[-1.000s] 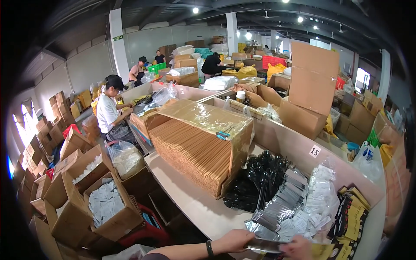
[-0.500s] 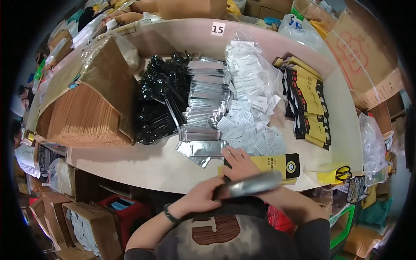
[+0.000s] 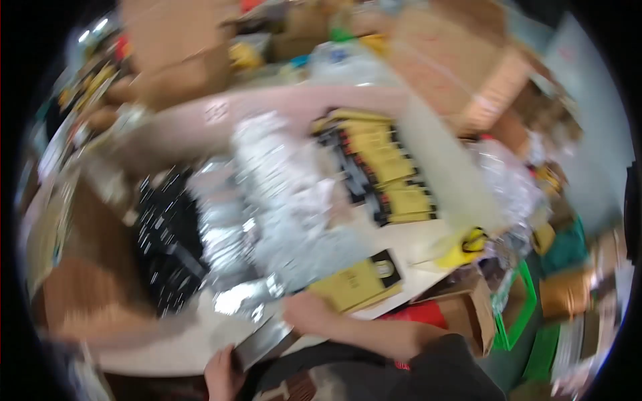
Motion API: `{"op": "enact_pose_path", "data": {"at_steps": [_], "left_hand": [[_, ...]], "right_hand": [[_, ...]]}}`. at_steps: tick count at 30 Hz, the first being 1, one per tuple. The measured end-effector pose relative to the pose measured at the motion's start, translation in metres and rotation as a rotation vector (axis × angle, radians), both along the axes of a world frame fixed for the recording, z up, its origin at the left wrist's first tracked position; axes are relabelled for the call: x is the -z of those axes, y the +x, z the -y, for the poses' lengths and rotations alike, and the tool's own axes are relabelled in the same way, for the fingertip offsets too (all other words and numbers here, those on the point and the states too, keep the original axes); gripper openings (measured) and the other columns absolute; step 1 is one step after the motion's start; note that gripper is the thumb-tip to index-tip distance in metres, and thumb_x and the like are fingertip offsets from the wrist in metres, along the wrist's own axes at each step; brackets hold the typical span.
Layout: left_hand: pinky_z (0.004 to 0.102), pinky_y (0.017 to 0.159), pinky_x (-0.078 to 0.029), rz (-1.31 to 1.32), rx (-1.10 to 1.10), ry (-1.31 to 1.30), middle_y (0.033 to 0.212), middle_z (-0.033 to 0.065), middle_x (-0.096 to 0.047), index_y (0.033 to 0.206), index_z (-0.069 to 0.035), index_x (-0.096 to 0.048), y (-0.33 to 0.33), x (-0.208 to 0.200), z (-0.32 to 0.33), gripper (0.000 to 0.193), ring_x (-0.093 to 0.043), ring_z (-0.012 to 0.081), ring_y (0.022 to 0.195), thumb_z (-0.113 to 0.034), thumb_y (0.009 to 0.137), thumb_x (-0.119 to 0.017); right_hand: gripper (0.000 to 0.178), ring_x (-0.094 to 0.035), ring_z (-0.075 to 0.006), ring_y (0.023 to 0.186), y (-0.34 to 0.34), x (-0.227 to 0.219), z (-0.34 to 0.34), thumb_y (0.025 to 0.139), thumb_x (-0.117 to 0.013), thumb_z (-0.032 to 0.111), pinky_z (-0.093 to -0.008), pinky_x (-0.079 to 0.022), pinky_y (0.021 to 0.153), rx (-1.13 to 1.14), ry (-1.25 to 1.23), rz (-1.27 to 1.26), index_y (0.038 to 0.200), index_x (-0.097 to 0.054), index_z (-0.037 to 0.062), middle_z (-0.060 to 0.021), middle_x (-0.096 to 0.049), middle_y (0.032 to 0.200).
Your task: Packaging small silver packets into yellow cardboard boxes.
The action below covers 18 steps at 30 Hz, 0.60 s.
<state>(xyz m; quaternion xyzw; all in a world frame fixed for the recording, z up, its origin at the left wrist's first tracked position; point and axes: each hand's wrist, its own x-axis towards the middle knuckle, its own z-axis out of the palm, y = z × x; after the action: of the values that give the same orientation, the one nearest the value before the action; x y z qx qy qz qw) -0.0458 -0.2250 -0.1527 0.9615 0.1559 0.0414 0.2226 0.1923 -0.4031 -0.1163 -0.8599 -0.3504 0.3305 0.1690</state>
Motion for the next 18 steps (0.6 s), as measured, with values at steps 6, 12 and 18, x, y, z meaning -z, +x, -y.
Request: {"op": "enact_pose_path", "data": {"at_steps": [6, 12, 18], "left_hand": [[0.0465, 0.077, -0.051, 0.129, 0.152, 0.059, 0.098, 0.0175, -0.064, 0.122, -0.004, -0.058, 0.049, 0.037, -0.018, 0.054, -0.062, 0.0396, 0.09, -0.006, 0.072, -0.078], [0.0509, 0.11, -0.033, 0.207, 0.145, -0.083, 0.137, 0.0264, -0.048, 0.142, 0.002, -0.043, 0.038, 0.0, -0.01, 0.063, -0.045, 0.0451, 0.126, -0.028, 0.094, -0.07], [0.0482, 0.106, -0.039, 0.244, 0.036, -0.072, 0.135, 0.0255, -0.05, 0.139, 0.004, -0.045, 0.005, 0.018, -0.019, 0.056, -0.049, 0.0421, 0.123, -0.021, 0.094, -0.068]], "right_hand": [[0.019, -0.069, -0.0396, 0.075, -0.03, 0.014, -0.033, 0.077, -0.062, 0.016, -0.0486, -0.055, 0.064, -0.27, 0.344, 0.138, 0.084, -0.065, -0.0018, -0.0218, -0.068, 0.077], [0.012, -0.064, -0.0322, 0.089, 0.121, -0.035, 0.156, 0.086, -0.058, 0.016, -0.0423, -0.052, 0.079, 0.351, 0.457, 0.535, 0.091, -0.065, 0.0074, -0.0128, -0.065, 0.091], [0.025, -0.07, -0.0355, 0.1, 0.205, -0.149, 0.374, 0.085, -0.059, 0.017, -0.0466, -0.056, 0.086, 1.108, -0.539, 0.761, 0.101, -0.075, 0.0041, -0.0207, -0.072, 0.108]]}}
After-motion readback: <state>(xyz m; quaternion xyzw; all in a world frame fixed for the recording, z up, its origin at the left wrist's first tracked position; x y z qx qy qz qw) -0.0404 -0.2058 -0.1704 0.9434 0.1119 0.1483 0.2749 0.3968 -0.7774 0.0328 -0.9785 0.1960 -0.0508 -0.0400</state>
